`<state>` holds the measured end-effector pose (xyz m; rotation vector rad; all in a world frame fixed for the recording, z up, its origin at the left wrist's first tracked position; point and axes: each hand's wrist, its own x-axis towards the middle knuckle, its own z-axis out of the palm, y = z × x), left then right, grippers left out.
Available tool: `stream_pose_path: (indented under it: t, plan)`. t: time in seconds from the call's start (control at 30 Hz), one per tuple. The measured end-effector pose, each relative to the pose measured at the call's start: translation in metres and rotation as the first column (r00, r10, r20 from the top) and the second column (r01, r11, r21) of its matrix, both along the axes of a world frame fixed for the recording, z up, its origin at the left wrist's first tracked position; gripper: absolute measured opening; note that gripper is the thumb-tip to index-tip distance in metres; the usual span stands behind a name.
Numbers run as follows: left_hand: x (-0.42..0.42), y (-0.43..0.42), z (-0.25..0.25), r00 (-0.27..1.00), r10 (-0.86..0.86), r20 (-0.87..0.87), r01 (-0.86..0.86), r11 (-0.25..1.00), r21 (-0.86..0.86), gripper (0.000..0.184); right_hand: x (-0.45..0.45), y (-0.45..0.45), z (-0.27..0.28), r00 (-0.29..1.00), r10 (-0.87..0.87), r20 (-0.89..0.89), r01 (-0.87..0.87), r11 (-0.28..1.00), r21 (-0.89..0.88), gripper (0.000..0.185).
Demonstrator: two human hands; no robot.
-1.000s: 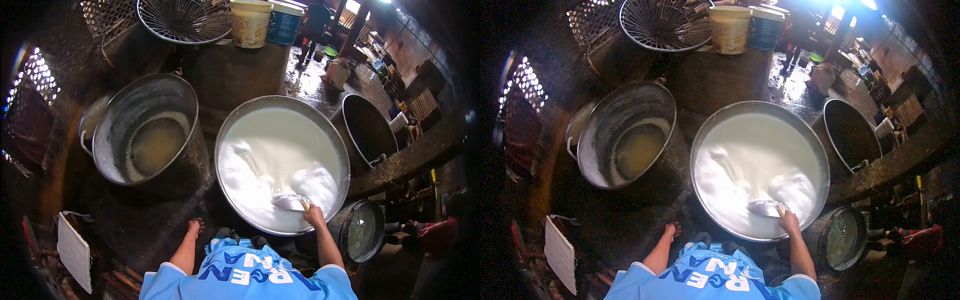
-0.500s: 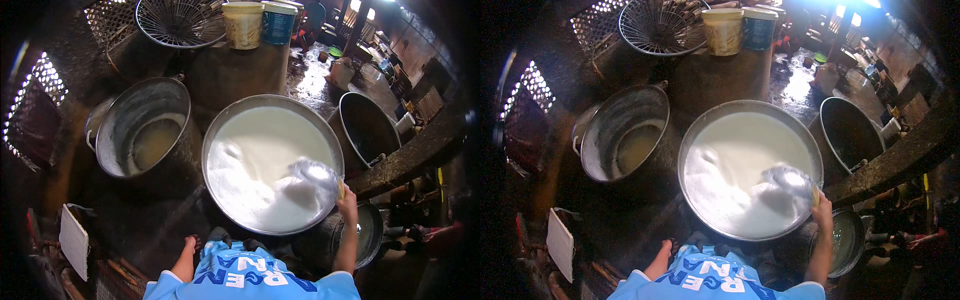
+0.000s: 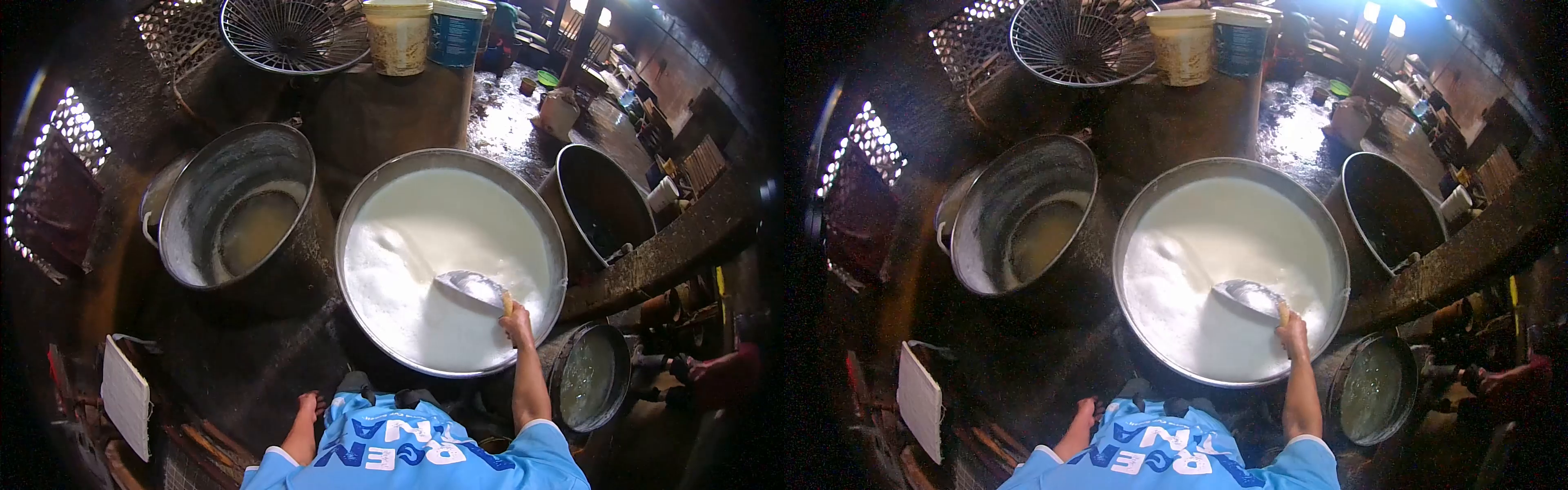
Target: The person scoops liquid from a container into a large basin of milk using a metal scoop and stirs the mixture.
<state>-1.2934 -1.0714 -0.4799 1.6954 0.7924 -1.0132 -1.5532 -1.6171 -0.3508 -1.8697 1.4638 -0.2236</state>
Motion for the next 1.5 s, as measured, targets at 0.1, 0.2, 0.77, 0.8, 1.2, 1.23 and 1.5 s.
stream_pose_path:
  t: [0.1, 0.2, 0.77, 0.8, 1.2, 1.23, 1.5]
  plan:
    - [0.03, -0.007, -0.015, 0.999, -0.041, 0.002, 0.041, 0.997, -0.069, 0.021, 0.018, 0.04, -0.005, 1.0, 0.011, 0.024, -0.012, 0.998, 0.06, 0.04]
    - [0.064, -0.016, -0.02, 0.993, -0.098, 0.068, 0.104, 0.991, -0.085, 0.025, 0.039, 0.08, -0.009, 0.999, 0.012, 0.03, -0.014, 0.998, 0.065, 0.042]
    - [0.186, -0.024, -0.06, 0.915, -0.401, -0.03, 0.377, 0.881, -0.284, 0.028, 0.066, 0.213, 0.099, 0.974, 0.093, -0.207, -0.036, 0.964, 0.262, 0.05]
    - [0.187, -0.03, -0.06, 0.909, -0.417, -0.021, 0.391, 0.868, -0.306, 0.028, 0.069, 0.219, 0.127, 0.966, 0.047, -0.256, 0.032, 0.954, 0.297, 0.053]
    - [0.201, -0.04, -0.112, 0.661, -0.719, -0.216, 0.685, 0.695, -0.218, 0.019, -0.052, 0.282, 0.318, 0.841, -0.11, -0.53, 0.031, 0.987, -0.155, 0.06]
    - [0.199, -0.041, -0.101, 0.655, -0.724, -0.217, 0.711, 0.688, -0.147, 0.018, -0.062, 0.294, 0.331, 0.85, -0.173, -0.497, 0.043, 0.964, -0.262, 0.055]
    - [0.189, -0.082, -0.093, 0.543, -0.806, -0.236, 0.768, 0.59, -0.249, 0.02, -0.173, 0.325, 0.359, 0.625, -0.717, 0.308, 0.732, 0.402, -0.551, 0.029]
